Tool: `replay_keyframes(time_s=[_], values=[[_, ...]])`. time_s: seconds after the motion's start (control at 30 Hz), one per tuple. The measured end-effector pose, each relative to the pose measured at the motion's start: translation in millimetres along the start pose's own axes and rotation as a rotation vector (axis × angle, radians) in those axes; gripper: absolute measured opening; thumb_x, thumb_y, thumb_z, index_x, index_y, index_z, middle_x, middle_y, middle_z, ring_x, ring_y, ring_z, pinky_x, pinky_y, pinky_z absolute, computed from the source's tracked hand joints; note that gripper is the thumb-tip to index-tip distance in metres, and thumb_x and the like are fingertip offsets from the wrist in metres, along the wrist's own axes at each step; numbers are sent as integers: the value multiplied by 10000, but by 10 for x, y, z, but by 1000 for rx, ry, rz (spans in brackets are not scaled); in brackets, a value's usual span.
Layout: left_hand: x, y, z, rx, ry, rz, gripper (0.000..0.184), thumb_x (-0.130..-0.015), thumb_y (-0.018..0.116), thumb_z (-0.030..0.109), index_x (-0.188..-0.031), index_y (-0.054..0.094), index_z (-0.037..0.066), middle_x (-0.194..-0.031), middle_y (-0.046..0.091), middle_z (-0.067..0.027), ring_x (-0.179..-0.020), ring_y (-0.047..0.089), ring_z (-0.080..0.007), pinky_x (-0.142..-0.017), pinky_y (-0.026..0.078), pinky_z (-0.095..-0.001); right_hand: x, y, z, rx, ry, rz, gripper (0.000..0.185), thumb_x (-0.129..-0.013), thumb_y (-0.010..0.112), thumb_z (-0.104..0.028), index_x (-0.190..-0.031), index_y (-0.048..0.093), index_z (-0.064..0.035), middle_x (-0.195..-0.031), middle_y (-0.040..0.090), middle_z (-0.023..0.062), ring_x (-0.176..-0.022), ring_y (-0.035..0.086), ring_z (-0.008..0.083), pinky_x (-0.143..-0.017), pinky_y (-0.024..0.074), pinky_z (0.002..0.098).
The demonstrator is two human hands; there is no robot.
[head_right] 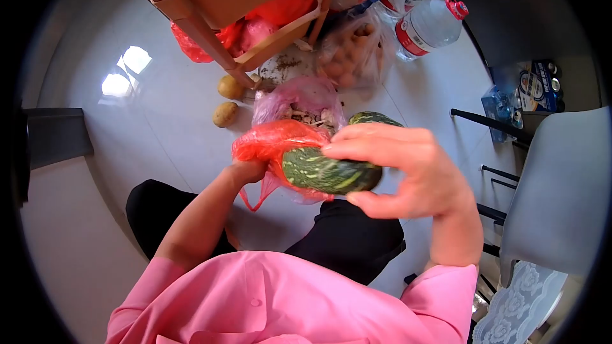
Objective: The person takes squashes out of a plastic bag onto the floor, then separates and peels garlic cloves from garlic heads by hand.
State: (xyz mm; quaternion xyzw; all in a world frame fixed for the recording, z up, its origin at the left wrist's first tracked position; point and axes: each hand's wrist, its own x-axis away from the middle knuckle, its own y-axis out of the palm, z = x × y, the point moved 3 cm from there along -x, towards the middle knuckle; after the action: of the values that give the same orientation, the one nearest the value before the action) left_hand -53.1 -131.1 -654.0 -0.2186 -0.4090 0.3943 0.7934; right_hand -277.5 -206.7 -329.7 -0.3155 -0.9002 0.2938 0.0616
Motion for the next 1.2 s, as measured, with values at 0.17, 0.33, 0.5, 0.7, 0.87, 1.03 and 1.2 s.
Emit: replay_keyframes(time_s=[0.17, 0.33, 0.5, 0.7, 0.87, 1.03, 1.2], values=[[9, 315, -258, -38, -168, -281, 346, -826, 552, 158, -1167, 603, 129, -1238, 562, -138, -1177, 500, -275, -965, 415, -340, 499, -473, -92, -367, 115, 497, 545, -624, 696, -152, -1103, 549, 62, -1043, 596, 279, -926, 634, 323, -847, 512, 418], [99, 291, -98, -393, 7, -1031, 329, -791, 591, 199, -1102, 644, 109, -1113, 628, -126, -1059, 572, -254, -890, 443, -341, 1097, -1073, -207, -170, 221, 846, 522, -789, 598, -141, -1248, 472, 74, -1132, 575, 203, -1031, 585, 234, -935, 450, 325], [262, -112, 578, -33, 186, -867, 437, -851, 573, 287, -1258, 541, 130, -1159, 603, -140, -1042, 574, -281, -887, 433, -365, 907, -964, 119, 182, 414, 925, 383, -795, 617, -3, -1173, 570, 43, -1042, 594, 93, -927, 571, 136, -836, 463, 247], [486, -687, 885, -10, 160, -617, 481, -866, 558, 258, -1318, 450, 135, -1139, 583, -193, -1041, 557, -352, -880, 428, -403, 940, -857, 1438, 513, 607, 849, 388, -758, 662, -197, -1096, 616, -13, -851, 676, 139, -722, 651, 202, -705, 505, 299], [594, -949, 934, 228, 162, -271, 435, -888, 525, 209, -1295, 446, 81, -1144, 572, -225, -1051, 547, -385, -895, 429, -428, 1125, -729, 2119, 684, 599, 893, 398, -756, 652, -210, -1108, 597, -33, -1009, 634, 181, -927, 624, 325, -815, 496, 383], [570, -1271, 931, 260, 144, -144, 201, -904, 504, 110, -1092, 540, 49, -954, 642, -158, -927, 616, -293, -778, 452, -342, 1046, -581, 2334, 791, 681, 870, 413, -767, 632, -224, -1148, 555, -85, -1090, 586, 136, -974, 586, 326, -811, 491, 423], [659, -1482, 630, 640, 130, -179, 368, -935, 545, 206, -1240, 504, 5, -1080, 617, -62, -962, 582, -144, -871, 450, -279, 947, -380, 2405, 802, 667, 818, 413, -770, 627, -221, -1151, 539, -89, -1080, 574, 128, -974, 576, 332, -812, 489, 421]])
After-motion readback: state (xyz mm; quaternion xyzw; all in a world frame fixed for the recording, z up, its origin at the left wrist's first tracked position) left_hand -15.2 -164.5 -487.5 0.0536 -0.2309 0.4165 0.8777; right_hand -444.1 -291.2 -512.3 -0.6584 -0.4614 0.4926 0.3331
